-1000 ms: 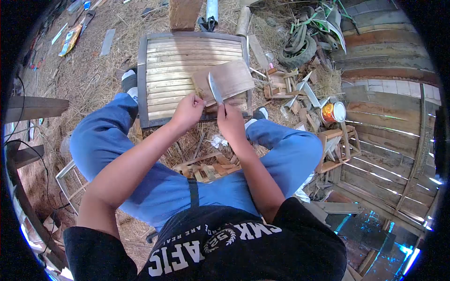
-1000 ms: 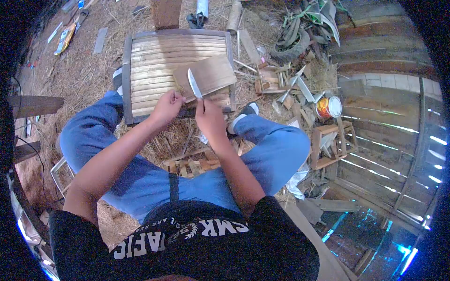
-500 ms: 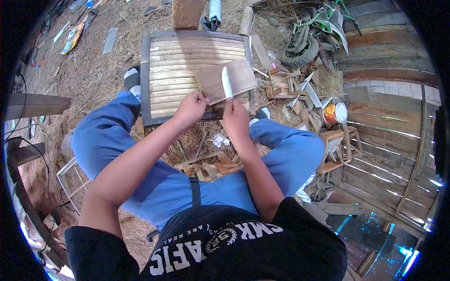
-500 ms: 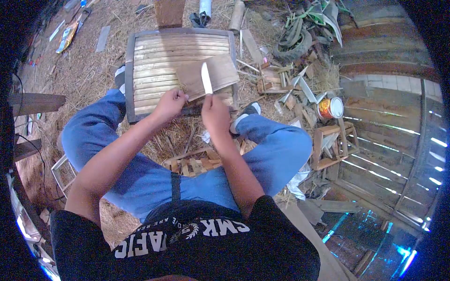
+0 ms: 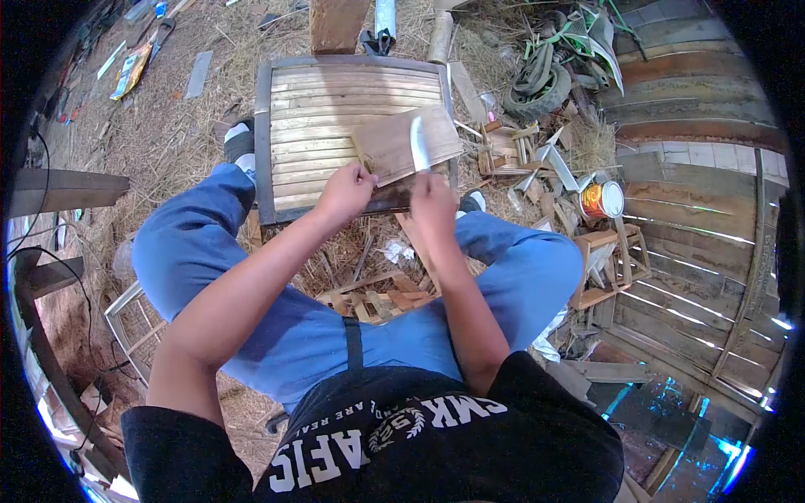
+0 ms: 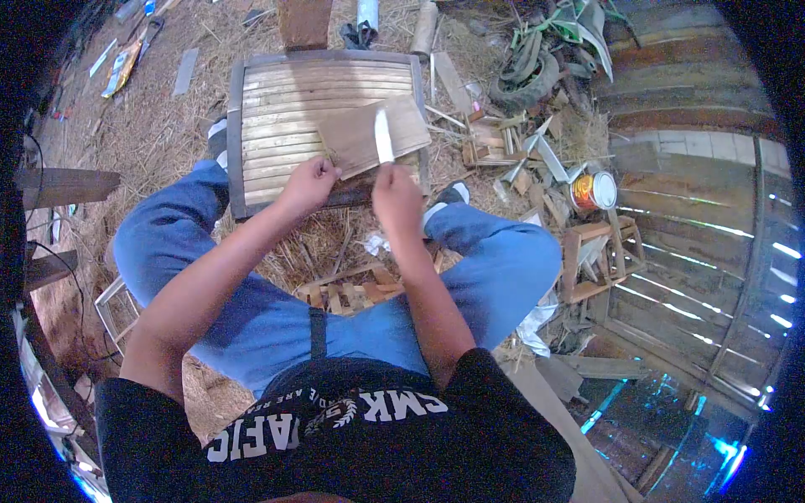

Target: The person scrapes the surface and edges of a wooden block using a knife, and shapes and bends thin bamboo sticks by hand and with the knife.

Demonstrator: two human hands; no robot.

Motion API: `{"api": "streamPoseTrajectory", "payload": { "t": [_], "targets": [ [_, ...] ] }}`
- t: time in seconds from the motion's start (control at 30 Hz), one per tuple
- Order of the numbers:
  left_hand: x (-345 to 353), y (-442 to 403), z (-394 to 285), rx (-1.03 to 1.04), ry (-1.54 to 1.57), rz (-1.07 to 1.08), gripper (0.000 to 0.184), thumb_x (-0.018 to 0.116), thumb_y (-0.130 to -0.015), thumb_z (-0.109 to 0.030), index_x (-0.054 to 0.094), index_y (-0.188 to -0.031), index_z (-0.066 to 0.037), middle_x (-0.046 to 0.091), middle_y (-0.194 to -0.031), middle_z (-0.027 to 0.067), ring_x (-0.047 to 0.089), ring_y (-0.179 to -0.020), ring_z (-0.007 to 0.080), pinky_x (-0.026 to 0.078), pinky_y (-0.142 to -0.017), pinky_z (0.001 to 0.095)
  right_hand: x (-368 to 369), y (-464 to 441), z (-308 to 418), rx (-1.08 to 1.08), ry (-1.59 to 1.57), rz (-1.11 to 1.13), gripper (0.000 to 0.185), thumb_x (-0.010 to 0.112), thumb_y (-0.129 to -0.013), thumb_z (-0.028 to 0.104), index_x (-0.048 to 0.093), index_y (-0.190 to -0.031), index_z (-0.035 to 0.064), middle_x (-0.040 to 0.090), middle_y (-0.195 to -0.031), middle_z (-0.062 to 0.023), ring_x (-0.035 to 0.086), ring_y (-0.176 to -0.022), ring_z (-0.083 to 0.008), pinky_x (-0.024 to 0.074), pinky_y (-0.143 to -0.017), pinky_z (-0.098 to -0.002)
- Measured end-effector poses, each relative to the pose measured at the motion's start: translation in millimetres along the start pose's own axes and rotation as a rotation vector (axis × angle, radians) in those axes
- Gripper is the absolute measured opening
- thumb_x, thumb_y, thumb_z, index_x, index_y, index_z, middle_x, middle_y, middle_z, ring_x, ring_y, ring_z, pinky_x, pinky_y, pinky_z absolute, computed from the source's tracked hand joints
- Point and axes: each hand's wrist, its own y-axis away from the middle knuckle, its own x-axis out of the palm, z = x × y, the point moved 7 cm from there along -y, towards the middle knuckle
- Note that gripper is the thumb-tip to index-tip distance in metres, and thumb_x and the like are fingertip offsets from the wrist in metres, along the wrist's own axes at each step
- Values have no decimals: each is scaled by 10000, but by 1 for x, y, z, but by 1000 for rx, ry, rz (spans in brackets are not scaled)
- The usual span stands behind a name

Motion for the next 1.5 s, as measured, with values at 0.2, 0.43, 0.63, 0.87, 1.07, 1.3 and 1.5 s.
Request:
{"api": "streamPoseTrajectory", "payload": {
  "t": [0.2,0.43,0.63,0.87,1.07,1.3,1.5],
  "targets": [
    [3,-3,5,-70,75,36,268,663,-926,-237,639,-857,21,649,-721,154,616,-680,235,490,-668,386,-12,5,25,52,-31,152,355,483,-1012,326,638,-911,23,647,-860,-308,626,-858,-510,487,-794,-575],
    [2,2,1,-65,94,47,270,669,-924,-239,650,-849,20,657,-731,134,607,-688,202,490,-671,380,9,7,-1,-69,77,121,379,494,-1011,326,642,-874,5,647,-823,-305,631,-816,-501,500,-735,-556],
    [8,-5,12,-67,110,41,246,675,-919,-227,653,-870,13,654,-744,111,589,-683,182,493,-667,351,11,8,5,-152,145,59,368,492,-1012,311,644,-863,11,644,-786,-284,628,-797,-494,489,-719,-558],
    [3,3,2,-109,82,36,223,684,-909,-213,645,-866,3,644,-734,97,587,-686,171,490,-658,352,5,8,10,-101,108,76,375,488,-1012,321,633,-858,11,655,-804,-271,634,-813,-487,495,-728,-556],
    [7,-2,11,-8,94,17,236,666,-943,-246,600,-919,-21,553,-665,6,484,-547,94,405,-504,297,-4,0,9,-37,1,126,407,482,-1017,335,632,-854,-6,662,-779,-241,648,-818,-469,499,-739,-545],
    [-3,17,-16,14,44,-53,217,662,-939,-210,597,-943,-3,594,-708,63,554,-647,162,466,-612,338,12,11,11,-158,127,168,404,462,-1026,318,630,-861,-10,658,-800,-258,640,-809,-473,492,-738,-551],
    [-2,25,-22,122,10,-172,187,634,-934,-160,579,-920,18,647,-759,198,641,-704,347,509,-676,418,8,8,5,-101,117,89,425,444,-1025,356,649,-898,7,662,-839,-271,633,-830,-490,493,-745,-556]
  ]
}}
